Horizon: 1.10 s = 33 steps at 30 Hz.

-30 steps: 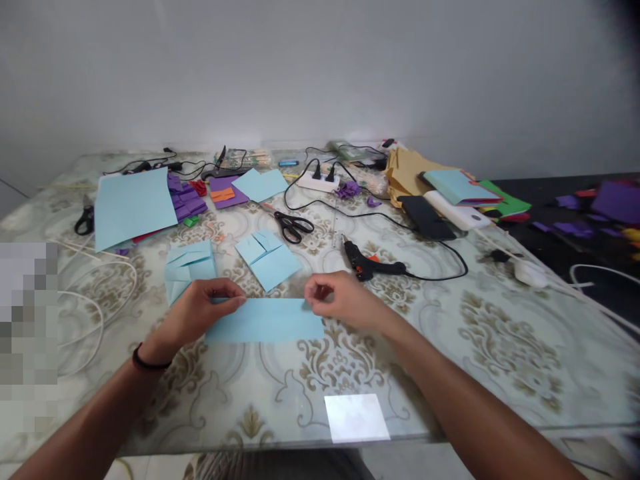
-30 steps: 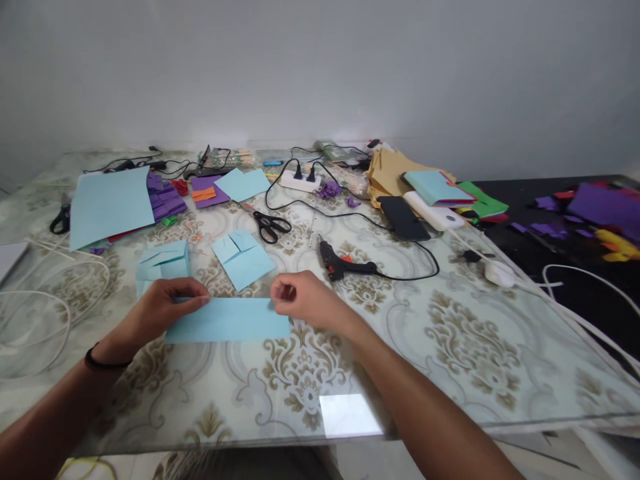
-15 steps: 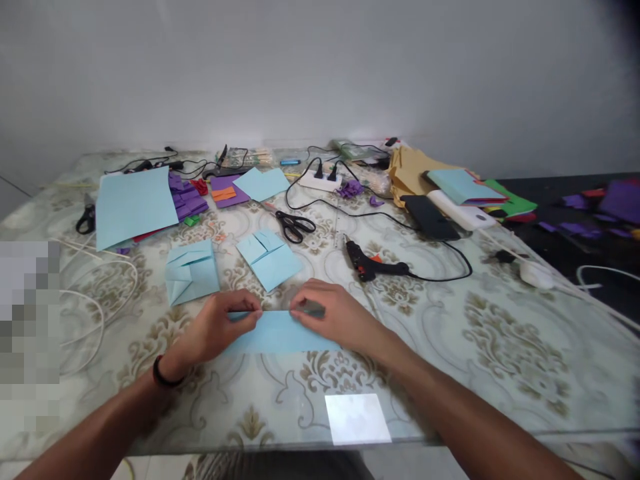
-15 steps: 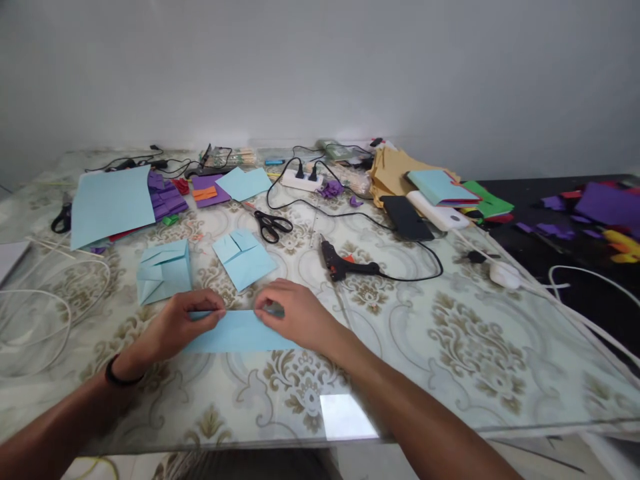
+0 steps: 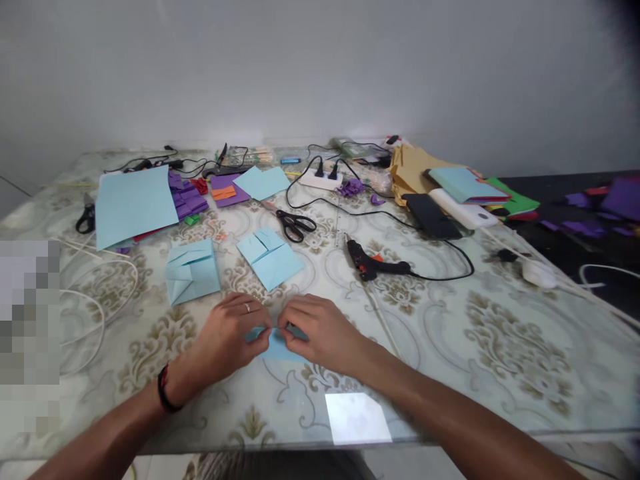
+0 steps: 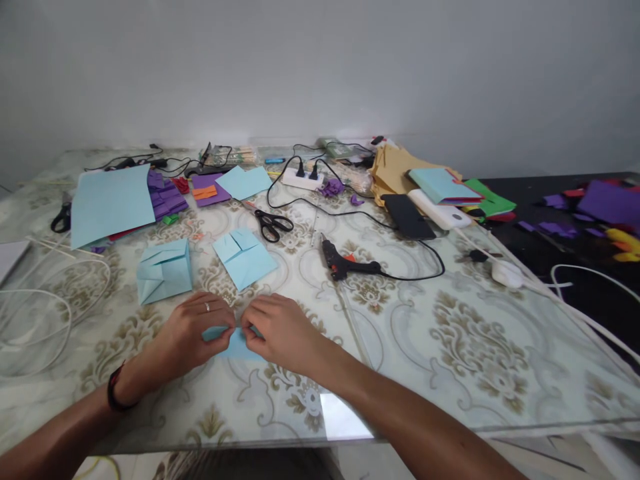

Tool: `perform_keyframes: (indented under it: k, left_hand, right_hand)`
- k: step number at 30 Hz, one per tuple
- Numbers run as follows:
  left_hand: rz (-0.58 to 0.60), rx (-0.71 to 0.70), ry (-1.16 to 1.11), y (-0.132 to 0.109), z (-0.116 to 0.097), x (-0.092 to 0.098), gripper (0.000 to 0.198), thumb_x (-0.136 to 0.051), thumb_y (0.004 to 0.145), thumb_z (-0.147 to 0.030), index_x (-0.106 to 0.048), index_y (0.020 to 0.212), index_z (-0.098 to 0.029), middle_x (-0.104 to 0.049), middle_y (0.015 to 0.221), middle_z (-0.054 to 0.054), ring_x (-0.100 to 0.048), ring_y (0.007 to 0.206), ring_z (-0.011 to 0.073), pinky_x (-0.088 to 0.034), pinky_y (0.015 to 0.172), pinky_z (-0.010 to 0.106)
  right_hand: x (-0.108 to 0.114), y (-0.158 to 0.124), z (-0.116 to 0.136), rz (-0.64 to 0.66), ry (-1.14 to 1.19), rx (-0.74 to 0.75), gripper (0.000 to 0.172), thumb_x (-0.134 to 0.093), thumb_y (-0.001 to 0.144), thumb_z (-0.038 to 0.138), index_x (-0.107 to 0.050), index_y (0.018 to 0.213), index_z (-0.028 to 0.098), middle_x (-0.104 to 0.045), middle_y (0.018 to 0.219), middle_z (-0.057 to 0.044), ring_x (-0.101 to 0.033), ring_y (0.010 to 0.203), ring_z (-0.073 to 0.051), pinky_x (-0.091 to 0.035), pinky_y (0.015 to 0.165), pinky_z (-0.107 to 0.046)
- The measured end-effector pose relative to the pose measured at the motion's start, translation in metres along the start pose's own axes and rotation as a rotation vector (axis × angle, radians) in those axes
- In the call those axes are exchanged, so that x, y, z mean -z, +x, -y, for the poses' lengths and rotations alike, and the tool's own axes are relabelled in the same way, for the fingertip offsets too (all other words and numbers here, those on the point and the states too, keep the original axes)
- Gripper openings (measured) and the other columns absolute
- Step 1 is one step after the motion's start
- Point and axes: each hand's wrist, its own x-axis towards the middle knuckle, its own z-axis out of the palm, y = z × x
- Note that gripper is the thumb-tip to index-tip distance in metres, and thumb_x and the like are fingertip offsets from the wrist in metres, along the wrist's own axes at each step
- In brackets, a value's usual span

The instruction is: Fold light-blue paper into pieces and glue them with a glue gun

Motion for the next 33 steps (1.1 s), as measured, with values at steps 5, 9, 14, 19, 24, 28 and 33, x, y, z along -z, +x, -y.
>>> perform_keyframes:
  k: [5, 9, 14, 19, 24, 28, 33]
  left_hand:
    - [-0.007, 0.016, -0.017, 0.001, 0.008, 0.012, 0.014, -0.06, 0.087, -0.01, -0.068, 0.084, -0.021, -0.078, 0.086, 0.003, -0.071, 0.085, 0.0214, -0.049, 0.086, 0.037]
    - [-0.016, 0.096, -0.078, 0.0, 0.024, 0.031, 0.011, -0.062, 0.085, -0.015, -0.071, 0.085, -0.022, -0.079, 0.091, 0.003, -0.071, 0.092, 0.0224, -0.049, 0.091, 0.037]
    - [-0.038, 0.329, -0.178, -0.004, 0.054, 0.068, 0.009, -0.067, 0.084, -0.028, -0.073, 0.086, -0.022, -0.078, 0.089, 0.002, -0.07, 0.083, 0.0197, -0.054, 0.08, 0.028]
    - [-0.295, 0.525, -0.558, 0.0, 0.05, 0.065, 0.028, -0.066, 0.092, -0.045, -0.07, 0.097, -0.018, -0.077, 0.09, 0.007, -0.073, 0.085, 0.0222, -0.058, 0.081, 0.033]
    - [0.062, 0.459, -0.857, 0.003, 0.016, 0.023, 0.041, -0.066, 0.093, -0.052, -0.068, 0.111, -0.015, -0.076, 0.104, 0.011, -0.072, 0.089, 0.0247, -0.06, 0.078, 0.036]
    - [0.121, 0.52, -0.86, -0.003, 0.008, 0.002, 0.037, -0.065, 0.093, -0.051, -0.069, 0.091, -0.014, -0.075, 0.088, 0.009, -0.07, 0.082, 0.0238, -0.059, 0.076, 0.036]
    - [-0.051, 0.587, -0.774, -0.007, 0.013, 0.001, 0.03, -0.068, 0.091, -0.046, -0.07, 0.098, -0.017, -0.078, 0.099, 0.007, -0.071, 0.092, 0.0265, -0.058, 0.081, 0.036]
  right_hand:
    - [0.009, 0.0, -0.001, -0.005, 0.065, -0.031, 0.014, -0.063, 0.083, 0.006, -0.062, 0.081, 0.02, -0.067, 0.079, -0.002, -0.06, 0.073, -0.018, -0.045, 0.071, -0.029]
    - [0.027, 0.0, -0.006, 0.02, 0.141, -0.136, 0.017, -0.061, 0.082, 0.005, -0.062, 0.08, 0.021, -0.067, 0.082, -0.001, -0.061, 0.075, -0.017, -0.046, 0.072, -0.027]
    - [0.05, 0.001, -0.021, -0.026, 0.24, -0.317, 0.013, -0.062, 0.08, 0.008, -0.063, 0.077, 0.021, -0.069, 0.08, 0.0, -0.063, 0.075, -0.017, -0.048, 0.073, -0.028]
    - [0.051, -0.001, -0.029, -0.227, 0.474, -0.472, 0.012, -0.063, 0.091, 0.031, -0.063, 0.084, 0.02, -0.065, 0.08, 0.0, -0.058, 0.07, -0.015, -0.047, 0.066, -0.026]
    - [0.027, 0.0, -0.01, -0.243, 0.681, -0.508, 0.019, -0.064, 0.093, 0.038, -0.061, 0.089, 0.02, -0.061, 0.08, 0.0, -0.056, 0.072, -0.014, -0.045, 0.063, -0.024]
    - [0.011, 0.0, 0.003, -0.161, 0.782, -0.552, 0.022, -0.066, 0.093, 0.04, -0.058, 0.086, 0.02, -0.059, 0.076, 0.001, -0.054, 0.067, -0.014, -0.043, 0.059, -0.024]
    - [0.022, 0.006, 0.004, -0.09, 0.775, -0.507, 0.02, -0.061, 0.097, 0.038, -0.061, 0.088, 0.02, -0.063, 0.084, -0.002, -0.061, 0.076, -0.016, -0.05, 0.071, -0.028]
